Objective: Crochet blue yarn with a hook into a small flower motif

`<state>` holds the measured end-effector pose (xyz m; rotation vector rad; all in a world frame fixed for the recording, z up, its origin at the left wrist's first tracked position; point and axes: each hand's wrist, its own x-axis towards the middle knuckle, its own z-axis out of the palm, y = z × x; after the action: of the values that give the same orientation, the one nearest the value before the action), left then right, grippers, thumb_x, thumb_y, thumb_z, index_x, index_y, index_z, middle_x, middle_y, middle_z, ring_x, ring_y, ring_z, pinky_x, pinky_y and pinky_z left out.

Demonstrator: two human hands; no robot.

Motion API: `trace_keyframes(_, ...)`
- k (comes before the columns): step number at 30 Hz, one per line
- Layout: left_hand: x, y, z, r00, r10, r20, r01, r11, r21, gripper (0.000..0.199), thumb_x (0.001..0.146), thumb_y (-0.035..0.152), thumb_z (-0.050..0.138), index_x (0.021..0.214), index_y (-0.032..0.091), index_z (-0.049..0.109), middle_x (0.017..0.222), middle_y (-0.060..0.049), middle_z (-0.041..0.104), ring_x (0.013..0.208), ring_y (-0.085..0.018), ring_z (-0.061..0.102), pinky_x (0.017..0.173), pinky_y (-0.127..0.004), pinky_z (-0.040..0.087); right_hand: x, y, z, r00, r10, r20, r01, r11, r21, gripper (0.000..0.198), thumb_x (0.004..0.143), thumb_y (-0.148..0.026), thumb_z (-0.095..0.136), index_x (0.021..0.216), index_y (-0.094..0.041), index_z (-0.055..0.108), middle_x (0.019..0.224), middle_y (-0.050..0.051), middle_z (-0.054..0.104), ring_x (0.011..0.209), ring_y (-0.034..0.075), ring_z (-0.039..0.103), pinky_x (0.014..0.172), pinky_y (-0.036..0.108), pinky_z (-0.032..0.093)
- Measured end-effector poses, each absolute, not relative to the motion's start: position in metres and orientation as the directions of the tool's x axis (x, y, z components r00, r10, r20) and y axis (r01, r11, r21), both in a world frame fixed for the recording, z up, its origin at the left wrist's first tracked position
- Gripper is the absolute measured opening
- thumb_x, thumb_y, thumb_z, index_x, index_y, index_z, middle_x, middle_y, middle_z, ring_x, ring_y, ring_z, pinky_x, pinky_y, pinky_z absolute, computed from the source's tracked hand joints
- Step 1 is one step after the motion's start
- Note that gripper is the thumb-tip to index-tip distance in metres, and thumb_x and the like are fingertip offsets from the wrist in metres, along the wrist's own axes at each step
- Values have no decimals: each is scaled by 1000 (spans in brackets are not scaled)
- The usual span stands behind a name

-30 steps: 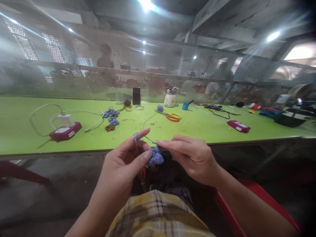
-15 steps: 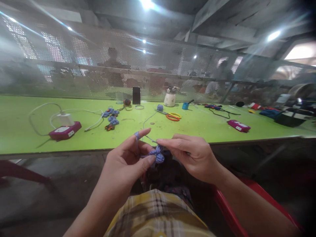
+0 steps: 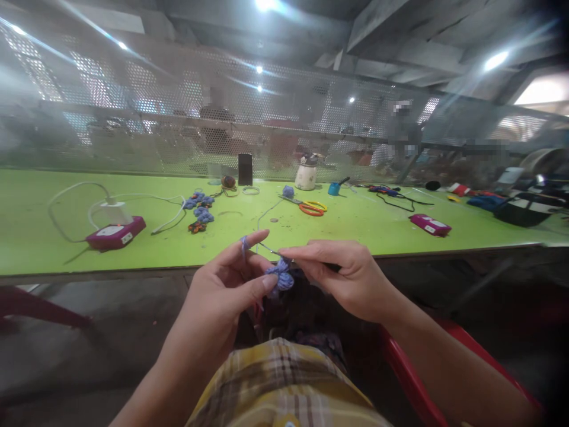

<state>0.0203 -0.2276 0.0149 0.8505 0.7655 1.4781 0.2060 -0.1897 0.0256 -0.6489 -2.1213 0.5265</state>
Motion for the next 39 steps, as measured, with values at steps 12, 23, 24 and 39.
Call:
trace_keyframes(12,18,-226,16,15,1000,-8,-541,15,841,42,61,8,84,101,17,77,71,1,67,63,-7,61,62,-15,49,208,-190,27,-513,666,542,233,716,-658,26,93,-11,57,110,-16,75,71,0,65,62,8,54,58,19,45)
trace_keyframes(23,18,-225,16,52,998,-28,-527,51,848,36,60,9,84,96,16,79,68,2,64,60,-8,58,59,-17,48,217,-191,42,-619,562,548,285,811,-510,28,91,-9,56,109,-18,76,82,5,76,73,13,68,68,22,53)
trace_keyframes(24,18,-225,16,54,998,-27,-524,51,850,37,60,9,84,96,16,79,68,1,64,60,-8,58,58,-17,47,218,-191,44,-627,558,544,290,814,-503,29,91,-9,56,109,-18,76,82,4,76,73,13,68,67,22,53)
trace_keyframes(39,20,-224,14,31,1000,-3,-506,19,863,59,57,5,86,114,18,73,73,-1,72,70,-11,63,68,-18,51,210,-182,45,-595,763,253,210,452,-867,26,87,-15,59,107,-14,76,53,-6,50,43,4,37,40,17,28)
